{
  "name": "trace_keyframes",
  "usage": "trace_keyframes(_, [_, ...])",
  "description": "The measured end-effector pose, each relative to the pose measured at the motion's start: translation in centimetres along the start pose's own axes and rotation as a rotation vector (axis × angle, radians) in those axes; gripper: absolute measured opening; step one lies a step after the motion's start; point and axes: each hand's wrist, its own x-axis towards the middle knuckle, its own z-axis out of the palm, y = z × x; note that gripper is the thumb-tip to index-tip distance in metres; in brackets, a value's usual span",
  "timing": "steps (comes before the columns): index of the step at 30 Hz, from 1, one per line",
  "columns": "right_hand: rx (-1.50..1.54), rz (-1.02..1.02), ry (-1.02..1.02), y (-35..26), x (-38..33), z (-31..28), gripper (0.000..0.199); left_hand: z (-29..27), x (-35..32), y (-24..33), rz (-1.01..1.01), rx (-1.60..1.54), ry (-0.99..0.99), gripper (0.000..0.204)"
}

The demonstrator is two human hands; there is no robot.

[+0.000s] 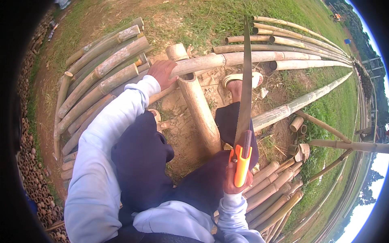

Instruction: The person sits on the ground and uses a hand saw to cut bamboo poles into shorter sections. They repeatedly position a pole, saw through it, and move the cut piece aside.

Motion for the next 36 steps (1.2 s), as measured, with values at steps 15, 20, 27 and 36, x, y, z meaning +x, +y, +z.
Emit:
trace_keyframes(15, [-0.036,0.176,0.21,0.3,-0.5,-6.0,0.012,6.3,11.7,3.6,-0.07,0.244,-0.318,0.067])
trace_keyframes(20, [0.049,0.144,0.246,0.2,0.0,-6.5,0.011,-0.2,10.8,3.3,-0.029,0.234,-0.301,0.062])
trace_keyframes(27, [0.105,0.055,0.253,-0.8,0.2,-6.9,0.011,-8.2,-3.4,-5.7,-0.042,0.212,-0.21,0.072])
trace_keyframes(36, [0.201,0.043,0.125,-0.6,1.5,-7.2,0.01,-18.7,-27.3,-16.2,-0.388,0.336,-0.452,0.084])
